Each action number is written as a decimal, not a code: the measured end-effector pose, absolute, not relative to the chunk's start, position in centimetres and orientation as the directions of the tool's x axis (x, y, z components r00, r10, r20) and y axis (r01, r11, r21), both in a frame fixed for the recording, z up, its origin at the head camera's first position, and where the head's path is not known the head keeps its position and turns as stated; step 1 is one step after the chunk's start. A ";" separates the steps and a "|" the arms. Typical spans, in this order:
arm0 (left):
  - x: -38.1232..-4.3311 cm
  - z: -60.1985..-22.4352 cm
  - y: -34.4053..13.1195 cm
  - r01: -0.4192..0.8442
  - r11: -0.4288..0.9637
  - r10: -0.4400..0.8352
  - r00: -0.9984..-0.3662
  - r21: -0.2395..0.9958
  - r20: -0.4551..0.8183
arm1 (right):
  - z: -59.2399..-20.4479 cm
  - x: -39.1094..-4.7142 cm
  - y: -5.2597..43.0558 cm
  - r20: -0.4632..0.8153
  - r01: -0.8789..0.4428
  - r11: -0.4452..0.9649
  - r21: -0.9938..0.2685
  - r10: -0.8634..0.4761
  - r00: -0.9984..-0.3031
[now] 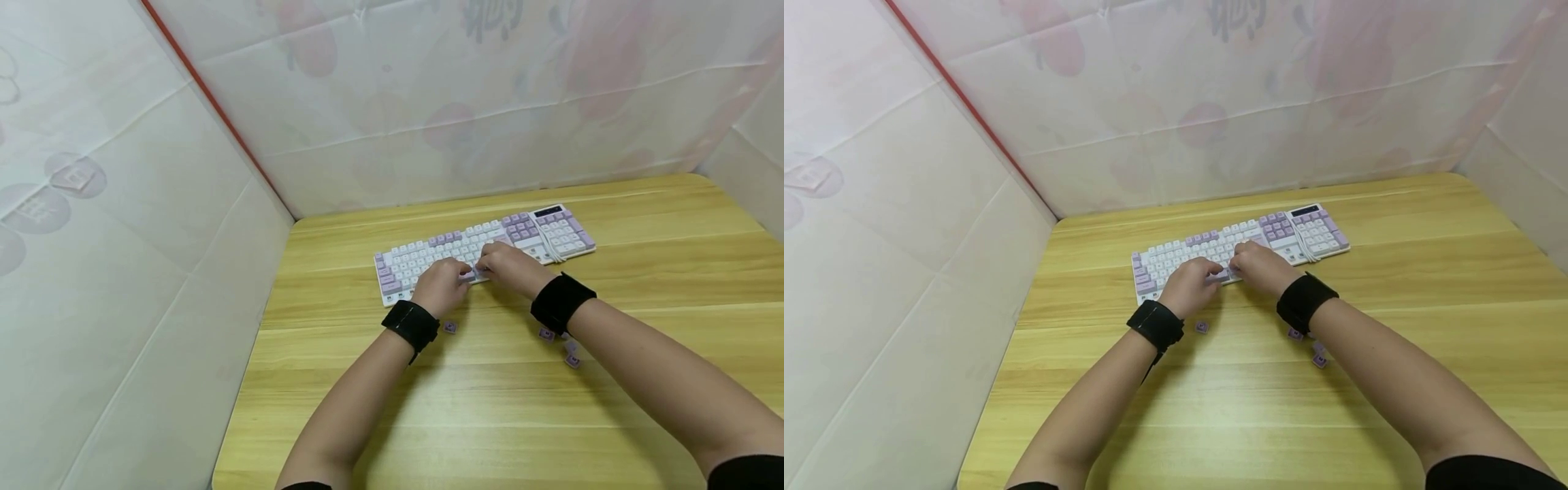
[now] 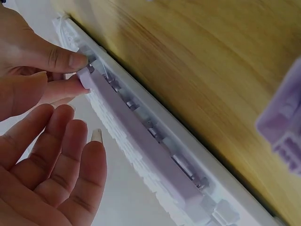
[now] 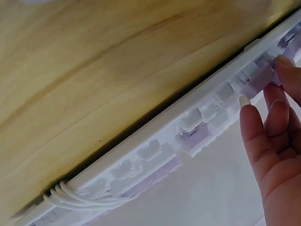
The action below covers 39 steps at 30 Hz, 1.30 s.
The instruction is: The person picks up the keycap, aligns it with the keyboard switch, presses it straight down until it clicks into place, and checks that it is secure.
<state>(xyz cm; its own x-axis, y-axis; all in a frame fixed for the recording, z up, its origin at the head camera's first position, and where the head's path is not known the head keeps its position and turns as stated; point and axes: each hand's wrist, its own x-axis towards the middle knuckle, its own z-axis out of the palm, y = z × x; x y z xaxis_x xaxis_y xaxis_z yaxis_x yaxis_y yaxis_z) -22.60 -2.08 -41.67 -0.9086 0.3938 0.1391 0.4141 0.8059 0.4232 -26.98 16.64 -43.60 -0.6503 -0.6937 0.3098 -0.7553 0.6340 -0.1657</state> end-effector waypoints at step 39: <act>-23.6 -43.8 -0.3 0.526 0.847 0.531 -0.843 -0.073 0.088 | -45.6 -25.9 17.5 0.372 -0.741 0.670 -0.044 -0.678 -0.634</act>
<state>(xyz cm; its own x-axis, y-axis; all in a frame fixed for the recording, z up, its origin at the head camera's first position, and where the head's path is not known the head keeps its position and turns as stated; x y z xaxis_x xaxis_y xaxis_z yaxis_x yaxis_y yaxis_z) -23.56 -0.26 -43.76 -0.8428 0.5310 0.0876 0.5261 0.8472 -0.0732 -25.86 17.48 -45.56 -0.6342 -0.6778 0.3720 -0.7414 0.6696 -0.0439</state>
